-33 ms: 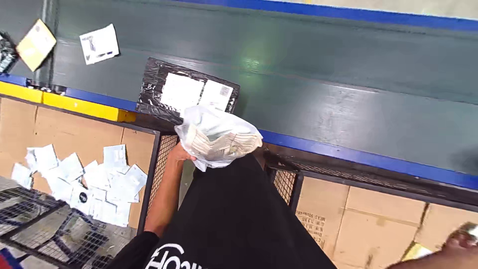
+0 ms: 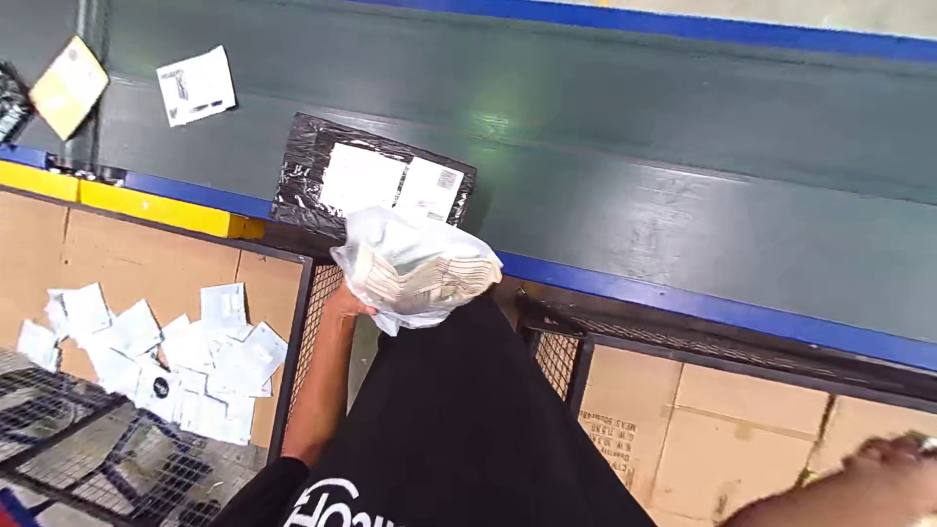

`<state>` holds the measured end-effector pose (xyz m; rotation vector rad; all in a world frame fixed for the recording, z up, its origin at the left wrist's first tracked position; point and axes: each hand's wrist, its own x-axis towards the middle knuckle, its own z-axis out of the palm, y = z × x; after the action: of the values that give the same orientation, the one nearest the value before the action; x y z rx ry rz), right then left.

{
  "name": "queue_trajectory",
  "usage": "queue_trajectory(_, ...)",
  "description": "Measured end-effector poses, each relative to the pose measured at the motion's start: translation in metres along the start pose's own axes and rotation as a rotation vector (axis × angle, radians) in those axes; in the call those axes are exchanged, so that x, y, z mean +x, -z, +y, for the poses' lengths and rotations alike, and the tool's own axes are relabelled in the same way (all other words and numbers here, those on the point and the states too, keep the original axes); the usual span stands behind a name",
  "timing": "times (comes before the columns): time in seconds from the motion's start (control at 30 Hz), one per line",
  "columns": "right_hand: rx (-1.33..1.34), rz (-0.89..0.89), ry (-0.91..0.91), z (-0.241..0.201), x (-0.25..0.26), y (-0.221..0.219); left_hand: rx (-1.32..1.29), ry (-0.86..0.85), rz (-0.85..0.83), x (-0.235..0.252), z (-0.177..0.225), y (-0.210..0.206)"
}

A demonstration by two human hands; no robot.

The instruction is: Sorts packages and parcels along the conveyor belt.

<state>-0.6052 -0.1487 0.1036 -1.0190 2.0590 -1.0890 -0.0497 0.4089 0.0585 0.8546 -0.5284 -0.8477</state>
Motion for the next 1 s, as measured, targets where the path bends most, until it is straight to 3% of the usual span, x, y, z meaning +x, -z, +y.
queue_trajectory(0.07,-0.023,-0.439,0.189,0.002,-0.032,-0.059,0.007,-0.019,0.084,-0.017,0.01,0.012)
queue_trajectory(0.2,-0.263,-1.23,0.53,-0.052,-0.202,-0.225,0.117,-0.03,0.22,-0.033,0.04,0.032)
queue_trajectory(0.27,-0.415,-1.439,0.784,-0.081,-0.27,-0.289,0.166,-0.043,0.296,-0.043,0.053,0.043)
queue_trajectory(0.33,-0.53,-1.543,0.953,-0.105,-0.306,-0.34,0.213,-0.054,0.376,-0.051,0.064,0.055)
queue_trajectory(0.43,-0.902,-1.748,0.898,-0.119,-0.316,-0.382,0.201,-0.039,0.423,-0.062,0.069,0.075)
queue_trajectory(0.5,-1.108,-1.781,0.795,-0.119,-0.304,-0.375,0.199,-0.014,0.382,-0.061,0.073,0.085)
queue_trajectory(0.6,-1.169,-1.807,0.504,-0.093,-0.272,-0.317,0.181,-0.026,0.26,-0.063,0.07,0.091)
queue_trajectory(0.67,-1.025,-1.757,0.448,-0.055,-0.25,-0.26,0.146,-0.032,0.251,-0.055,0.064,0.087)
queue_trajectory(0.8,-0.801,-1.398,0.29,-0.017,-0.225,-0.167,0.147,-0.03,0.289,-0.027,0.044,0.08)
queue_trajectory(0.9,-0.636,-1.47,0.07,-0.013,-0.202,-0.136,0.207,0.036,0.363,0.011,0.04,0.059)
queue_trajectory(1.0,-0.425,-1.493,0.067,-0.006,-0.181,-0.095,0.349,0.146,0.358,0.055,0.04,0.023)
